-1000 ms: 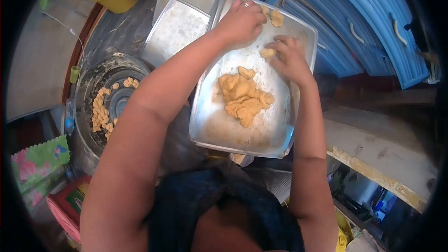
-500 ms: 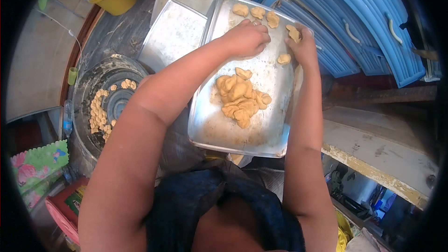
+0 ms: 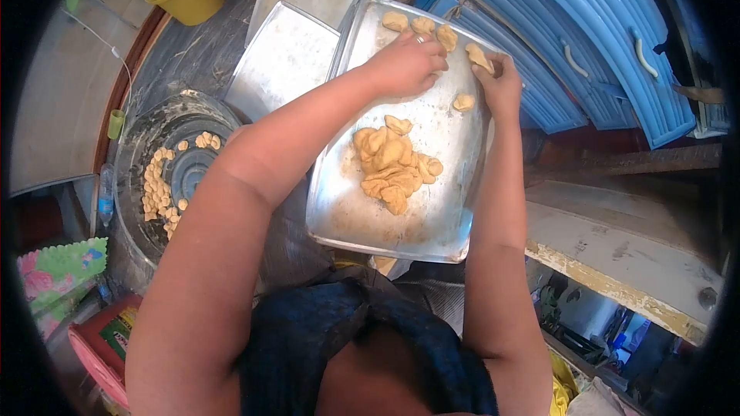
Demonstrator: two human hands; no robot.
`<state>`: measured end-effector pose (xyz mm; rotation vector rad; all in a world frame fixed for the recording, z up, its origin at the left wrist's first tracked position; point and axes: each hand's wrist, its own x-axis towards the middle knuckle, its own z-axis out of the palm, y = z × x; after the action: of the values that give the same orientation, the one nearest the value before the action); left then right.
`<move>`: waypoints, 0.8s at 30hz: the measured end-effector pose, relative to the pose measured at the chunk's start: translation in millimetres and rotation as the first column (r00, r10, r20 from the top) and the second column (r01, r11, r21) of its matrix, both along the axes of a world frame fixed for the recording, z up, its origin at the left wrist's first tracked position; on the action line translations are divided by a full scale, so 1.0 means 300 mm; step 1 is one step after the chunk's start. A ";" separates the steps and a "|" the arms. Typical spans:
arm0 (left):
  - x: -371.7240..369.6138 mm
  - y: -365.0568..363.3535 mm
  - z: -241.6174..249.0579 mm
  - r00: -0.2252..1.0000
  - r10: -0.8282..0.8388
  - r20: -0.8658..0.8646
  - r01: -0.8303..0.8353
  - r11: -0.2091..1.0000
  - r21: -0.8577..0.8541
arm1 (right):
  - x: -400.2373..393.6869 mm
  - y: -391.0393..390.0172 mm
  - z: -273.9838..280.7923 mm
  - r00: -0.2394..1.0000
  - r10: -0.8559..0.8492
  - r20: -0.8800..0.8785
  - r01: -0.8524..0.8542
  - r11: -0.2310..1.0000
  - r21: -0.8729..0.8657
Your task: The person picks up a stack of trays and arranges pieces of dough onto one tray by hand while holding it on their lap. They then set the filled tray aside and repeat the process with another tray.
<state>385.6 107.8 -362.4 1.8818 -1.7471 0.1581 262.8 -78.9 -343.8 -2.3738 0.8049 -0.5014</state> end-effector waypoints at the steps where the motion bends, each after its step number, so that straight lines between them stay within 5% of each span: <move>1: -0.015 -0.003 0.000 1.000 -0.001 0.000 0.001 1.000 0.000 | 0.001 0.015 0.007 0.984 0.024 0.177 -0.059 0.979 0.197; 2: -0.034 -0.006 -0.001 0.992 0.016 -0.123 -0.021 0.999 -0.044 | -0.001 0.029 0.015 0.937 0.011 0.350 -0.150 0.916 0.373; 4: -0.059 -0.018 0.006 0.969 0.029 -0.247 -0.052 0.995 -0.086 | -0.021 0.057 0.053 0.943 0.123 0.308 -0.252 0.870 0.423; 6: -0.071 -0.029 0.019 0.778 -0.073 -0.624 -0.051 0.982 -0.179 | -0.031 0.088 0.085 0.933 0.237 0.271 -0.344 0.810 0.475; 7: -0.059 -0.036 0.015 0.660 -0.067 -0.748 0.009 0.997 -0.081 | -0.032 0.105 0.093 0.924 0.251 0.288 -0.370 0.774 0.513; 11: -0.033 -0.032 0.036 0.550 0.002 -0.835 0.029 0.999 0.022 | -0.064 0.079 0.121 0.949 0.127 0.289 -0.281 0.757 0.590; 14: 0.015 -0.028 0.029 0.560 0.102 -0.822 -0.041 0.995 0.096 | -0.067 0.011 0.095 0.944 0.015 0.328 -0.231 0.742 0.630; 16: 0.027 -0.020 0.014 0.617 0.144 -0.773 -0.063 0.989 0.133 | -0.055 0.002 0.082 0.936 -0.152 0.319 -0.019 0.881 0.474; 18: 0.016 -0.015 -0.009 0.804 0.161 -0.572 -0.105 0.986 0.130 | -0.053 0.001 0.075 0.967 -0.087 0.241 -0.017 0.918 0.396; 20: 0.008 -0.005 0.004 0.847 0.131 -0.515 -0.061 0.987 0.151 | -0.046 -0.010 0.041 0.985 0.169 0.018 -0.170 0.971 0.167; 24: 0.022 0.012 0.018 0.952 0.099 -0.288 -0.047 0.982 0.181 | 0.008 -0.028 0.018 0.971 0.200 -0.131 -0.207 0.977 -0.044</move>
<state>392.2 111.4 -357.1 1.9753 -1.5274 -0.2457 265.0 -87.4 -338.5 -2.5265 0.5974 -0.2958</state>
